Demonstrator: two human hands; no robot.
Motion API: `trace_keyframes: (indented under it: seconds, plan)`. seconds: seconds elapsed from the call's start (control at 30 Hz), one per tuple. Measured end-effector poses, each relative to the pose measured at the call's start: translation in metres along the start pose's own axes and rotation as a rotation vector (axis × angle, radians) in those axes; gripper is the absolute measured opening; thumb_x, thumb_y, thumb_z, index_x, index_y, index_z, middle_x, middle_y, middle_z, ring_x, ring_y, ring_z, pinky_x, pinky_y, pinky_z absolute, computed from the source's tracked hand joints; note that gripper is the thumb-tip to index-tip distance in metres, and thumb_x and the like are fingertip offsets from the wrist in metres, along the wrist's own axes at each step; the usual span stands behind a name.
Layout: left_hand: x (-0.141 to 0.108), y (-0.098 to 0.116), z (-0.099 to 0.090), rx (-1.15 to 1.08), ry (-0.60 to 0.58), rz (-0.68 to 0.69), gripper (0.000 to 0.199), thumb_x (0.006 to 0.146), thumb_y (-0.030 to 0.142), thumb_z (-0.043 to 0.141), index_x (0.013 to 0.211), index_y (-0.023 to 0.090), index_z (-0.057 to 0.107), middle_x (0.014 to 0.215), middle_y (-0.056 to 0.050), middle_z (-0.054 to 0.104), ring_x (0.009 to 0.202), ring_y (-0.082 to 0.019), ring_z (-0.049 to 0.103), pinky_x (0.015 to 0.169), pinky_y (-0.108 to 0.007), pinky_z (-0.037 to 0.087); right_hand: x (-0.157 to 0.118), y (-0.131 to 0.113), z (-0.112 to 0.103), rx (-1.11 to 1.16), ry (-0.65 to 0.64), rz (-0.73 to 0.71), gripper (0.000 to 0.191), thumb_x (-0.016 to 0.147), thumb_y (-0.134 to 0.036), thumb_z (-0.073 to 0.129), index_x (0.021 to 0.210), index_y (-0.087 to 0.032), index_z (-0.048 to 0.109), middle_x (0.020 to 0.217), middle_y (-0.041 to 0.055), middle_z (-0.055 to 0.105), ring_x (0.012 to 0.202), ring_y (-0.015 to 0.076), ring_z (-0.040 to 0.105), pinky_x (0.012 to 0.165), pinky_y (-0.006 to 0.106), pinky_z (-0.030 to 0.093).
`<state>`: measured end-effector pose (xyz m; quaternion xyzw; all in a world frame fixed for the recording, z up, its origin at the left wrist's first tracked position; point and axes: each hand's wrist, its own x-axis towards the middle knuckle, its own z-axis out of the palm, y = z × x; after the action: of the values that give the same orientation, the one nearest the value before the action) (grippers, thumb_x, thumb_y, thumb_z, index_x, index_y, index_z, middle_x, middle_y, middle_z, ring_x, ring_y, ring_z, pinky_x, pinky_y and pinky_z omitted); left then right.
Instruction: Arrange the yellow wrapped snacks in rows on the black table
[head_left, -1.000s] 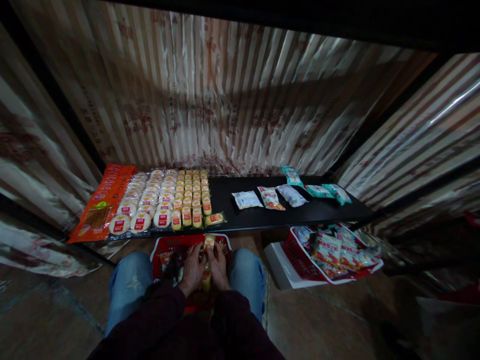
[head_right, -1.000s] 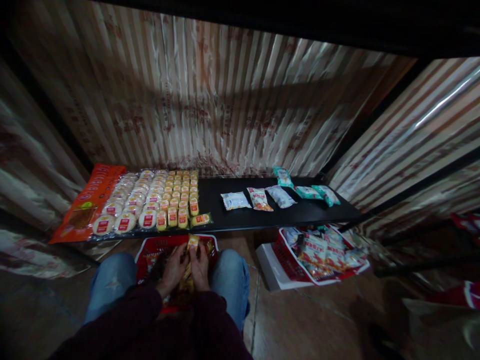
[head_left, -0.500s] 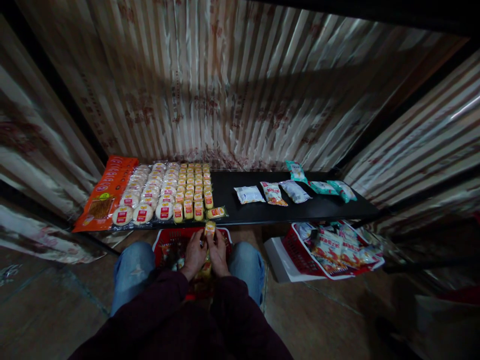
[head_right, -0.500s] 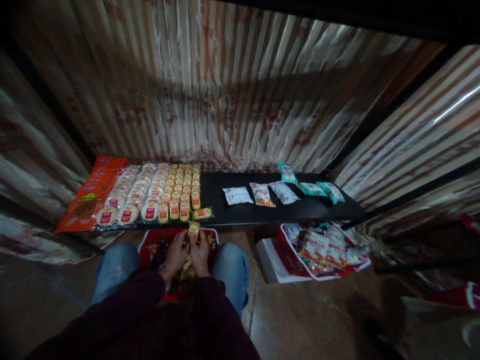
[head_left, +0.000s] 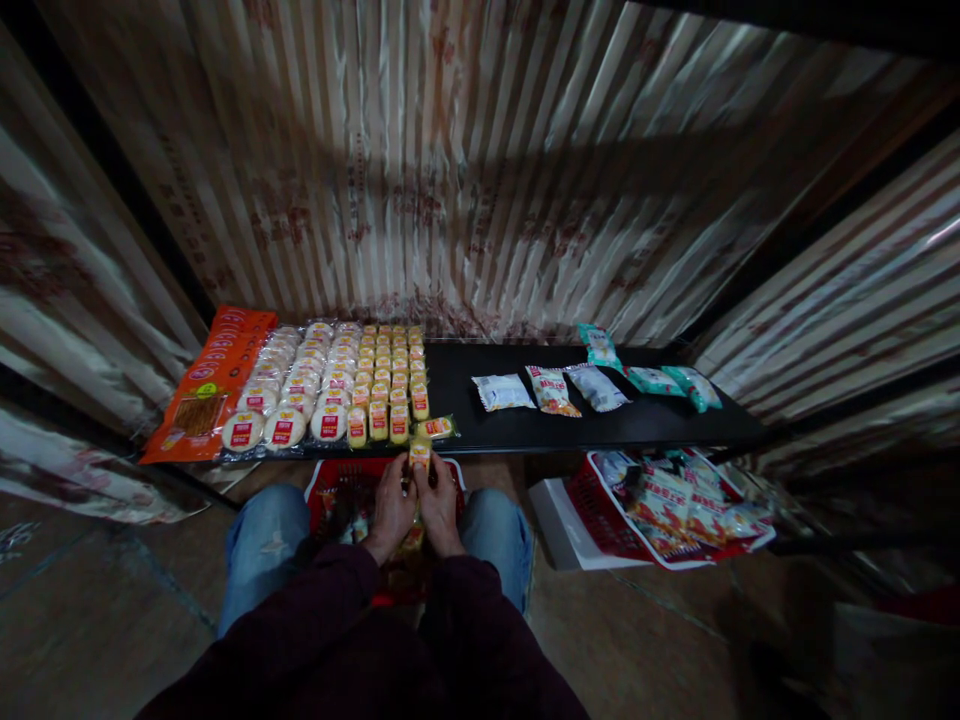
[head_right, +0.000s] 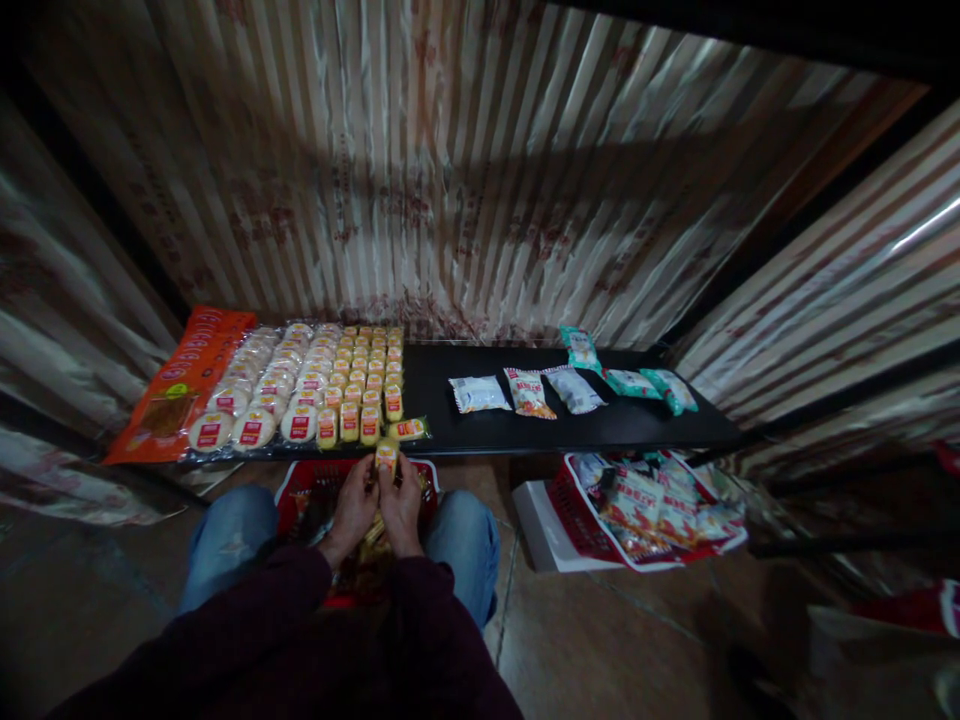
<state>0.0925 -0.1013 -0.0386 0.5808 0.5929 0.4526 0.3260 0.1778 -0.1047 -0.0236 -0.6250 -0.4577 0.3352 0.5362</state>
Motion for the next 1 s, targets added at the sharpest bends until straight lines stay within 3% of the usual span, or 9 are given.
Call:
trace_keyframes:
  seconds: [0.17,0.37,0.57,0.77,1.0]
  plan:
    - [-0.001,-0.001,-0.004,-0.017,0.017,-0.010,0.038,0.081,0.018,0.049,0.118,0.015,0.054,0.117,-0.013,0.060,0.106,-0.020,0.058,0.096,-0.039,0.045,0.002,-0.004,0.002,0.032,-0.069,0.006,0.045,0.082,-0.041,0.055,0.122,-0.020,0.058,0.115,0.0081,0.067,0.101,0.0209,0.062,0.092,0.034,0.047]
    - [-0.002,-0.011,-0.021,0.010,0.044,-0.046,0.035,0.081,0.021,0.050,0.116,0.015,0.054,0.114,-0.012,0.061,0.100,-0.020,0.059,0.091,-0.038,0.048,-0.006,0.006,0.016,-0.029,-0.090,-0.017,0.038,0.081,-0.037,0.056,0.115,-0.024,0.063,0.112,0.0051,0.068,0.099,0.0208,0.063,0.093,0.036,0.047]
    - [0.000,-0.011,-0.029,0.059,0.052,-0.029,0.034,0.082,0.021,0.049,0.115,0.016,0.055,0.113,-0.011,0.062,0.102,-0.020,0.059,0.092,-0.038,0.046,-0.007,0.002,0.020,-0.093,-0.060,-0.076,0.037,0.080,-0.034,0.056,0.112,-0.019,0.064,0.111,0.0094,0.066,0.099,0.0222,0.061,0.091,0.037,0.047]
    - [0.015,-0.005,-0.027,0.088,0.108,0.007,0.038,0.082,0.021,0.050,0.119,0.017,0.053,0.116,-0.011,0.060,0.105,-0.020,0.057,0.095,-0.038,0.045,0.009,-0.010,0.022,-0.153,-0.054,-0.185,0.036,0.083,-0.034,0.054,0.114,-0.019,0.063,0.110,0.0105,0.064,0.102,0.0221,0.058,0.093,0.037,0.045]
    - [0.034,-0.003,-0.030,0.109,0.112,0.037,0.036,0.083,0.023,0.050,0.117,0.016,0.054,0.109,-0.012,0.062,0.100,-0.021,0.059,0.091,-0.038,0.047,0.024,-0.012,0.031,-0.178,-0.052,-0.208,0.037,0.084,-0.036,0.053,0.116,-0.019,0.062,0.112,0.0109,0.062,0.104,0.0224,0.056,0.094,0.037,0.044]
